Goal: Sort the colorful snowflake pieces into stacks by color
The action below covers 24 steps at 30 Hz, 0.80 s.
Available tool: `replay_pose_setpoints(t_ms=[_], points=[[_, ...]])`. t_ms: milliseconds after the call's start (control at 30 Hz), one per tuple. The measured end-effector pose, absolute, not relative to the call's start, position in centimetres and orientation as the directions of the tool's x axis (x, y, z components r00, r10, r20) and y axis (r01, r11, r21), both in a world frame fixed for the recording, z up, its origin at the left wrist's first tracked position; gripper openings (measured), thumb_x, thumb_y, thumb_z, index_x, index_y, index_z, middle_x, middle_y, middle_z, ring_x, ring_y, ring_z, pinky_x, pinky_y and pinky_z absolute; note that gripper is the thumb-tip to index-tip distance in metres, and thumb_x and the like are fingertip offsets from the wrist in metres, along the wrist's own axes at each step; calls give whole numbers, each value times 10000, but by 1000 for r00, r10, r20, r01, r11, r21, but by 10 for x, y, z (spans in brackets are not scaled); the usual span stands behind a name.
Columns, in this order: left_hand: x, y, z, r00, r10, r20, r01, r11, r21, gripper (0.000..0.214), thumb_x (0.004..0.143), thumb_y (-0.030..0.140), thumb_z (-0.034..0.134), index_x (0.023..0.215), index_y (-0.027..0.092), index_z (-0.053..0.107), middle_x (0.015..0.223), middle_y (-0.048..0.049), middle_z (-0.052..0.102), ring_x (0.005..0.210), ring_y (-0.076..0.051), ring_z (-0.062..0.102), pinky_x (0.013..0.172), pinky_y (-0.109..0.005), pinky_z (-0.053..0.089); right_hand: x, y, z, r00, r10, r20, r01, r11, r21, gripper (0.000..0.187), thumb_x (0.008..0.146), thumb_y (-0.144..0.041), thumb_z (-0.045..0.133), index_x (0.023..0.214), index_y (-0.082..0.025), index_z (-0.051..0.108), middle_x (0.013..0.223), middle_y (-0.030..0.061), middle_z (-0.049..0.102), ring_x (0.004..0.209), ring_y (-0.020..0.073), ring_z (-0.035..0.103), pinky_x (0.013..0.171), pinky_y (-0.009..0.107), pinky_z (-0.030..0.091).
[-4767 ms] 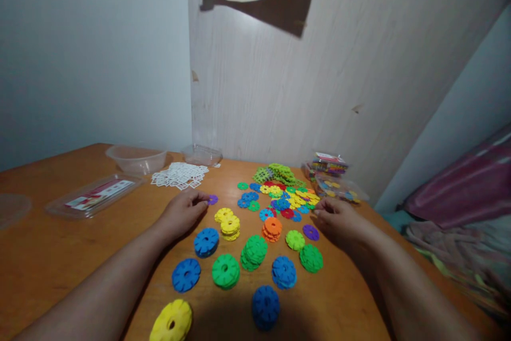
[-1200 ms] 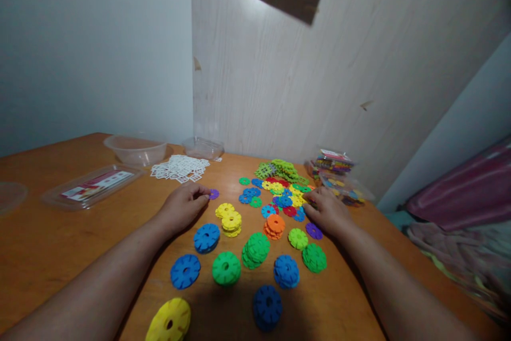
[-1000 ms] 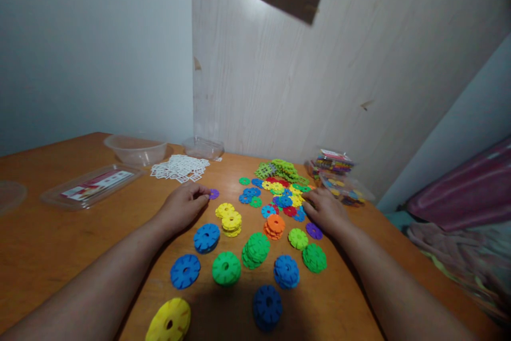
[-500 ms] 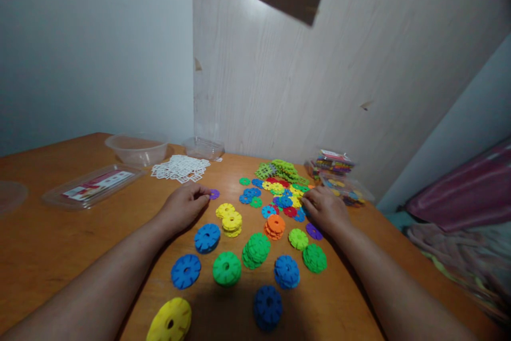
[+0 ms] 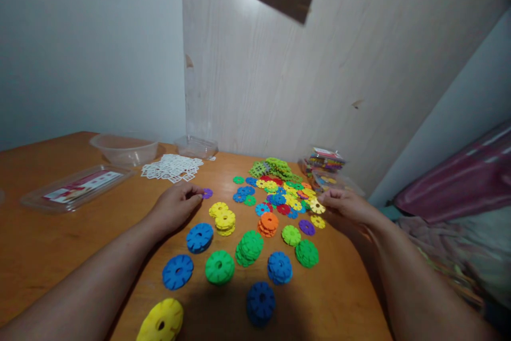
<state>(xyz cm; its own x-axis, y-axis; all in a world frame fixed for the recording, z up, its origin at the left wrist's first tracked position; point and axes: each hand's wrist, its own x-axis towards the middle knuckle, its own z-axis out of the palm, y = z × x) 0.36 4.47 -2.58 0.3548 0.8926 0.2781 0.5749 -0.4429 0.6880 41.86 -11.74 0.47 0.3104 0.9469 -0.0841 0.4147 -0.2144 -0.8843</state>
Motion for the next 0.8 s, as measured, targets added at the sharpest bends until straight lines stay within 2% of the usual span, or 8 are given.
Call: replay_pose_setpoints(t_ms=[100,233,433,533,667,733,800], points=[[2,48,-28,362,893,269,585,-442,680,332,749,456,536,857,188,699,789,-33,685,764,-221,607,652,-303,449,435,-123,-3,224,947,-230,423,-307,-853,392,706,-549,676,711,-180,543,507,-37,520,407,64,342,416,220,197],[0,52,-33,374,886,274,595,-456,662,330,764,453,528,873,188,691,839,-39,696,816,-226,620,688,-306,459,450,-117,-19,193,944,-267,525,-329,-785,369,698,-529,668,683,-172,572,497,-41,513,403,63,344,413,218,204],[0,54,-34,379,886,267,597,-454,661,326,751,449,534,872,190,690,811,-31,692,786,-223,620,678,-305,459,452,-110,-25,238,963,-128,673,-259,-693,305,655,-441,681,605,-171,548,493,-52,467,453,67,338,434,216,220],[1,51,-31,375,888,264,589,-449,672,333,749,454,529,869,189,691,807,-29,691,778,-219,618,676,-304,461,439,-107,-24,299,953,-47,655,-241,-717,286,675,-419,658,607,-190,499,477,-57,446,433,72,335,417,220,220],[3,46,-27,373,887,273,576,-452,681,330,752,454,526,854,186,688,832,-34,692,793,-216,614,690,-301,464,409,-96,-23,317,945,86,631,-142,-763,238,705,-411,642,692,-191,554,587,-9,571,502,112,467,461,234,325],[4,44,-26,364,889,276,568,-447,691,318,750,448,530,844,187,687,837,-37,690,799,-217,613,695,-302,465,397,-90,-23,272,952,142,710,-99,-698,245,707,-419,658,757,-183,613,676,17,617,579,136,514,508,244,359],[4,42,-26,312,912,267,560,-404,724,300,737,442,550,830,194,690,827,-34,689,798,-218,613,696,-302,465,390,-85,-22,219,959,182,822,-81,-564,278,709,-447,673,798,-185,648,736,27,628,644,152,528,539,249,356]])
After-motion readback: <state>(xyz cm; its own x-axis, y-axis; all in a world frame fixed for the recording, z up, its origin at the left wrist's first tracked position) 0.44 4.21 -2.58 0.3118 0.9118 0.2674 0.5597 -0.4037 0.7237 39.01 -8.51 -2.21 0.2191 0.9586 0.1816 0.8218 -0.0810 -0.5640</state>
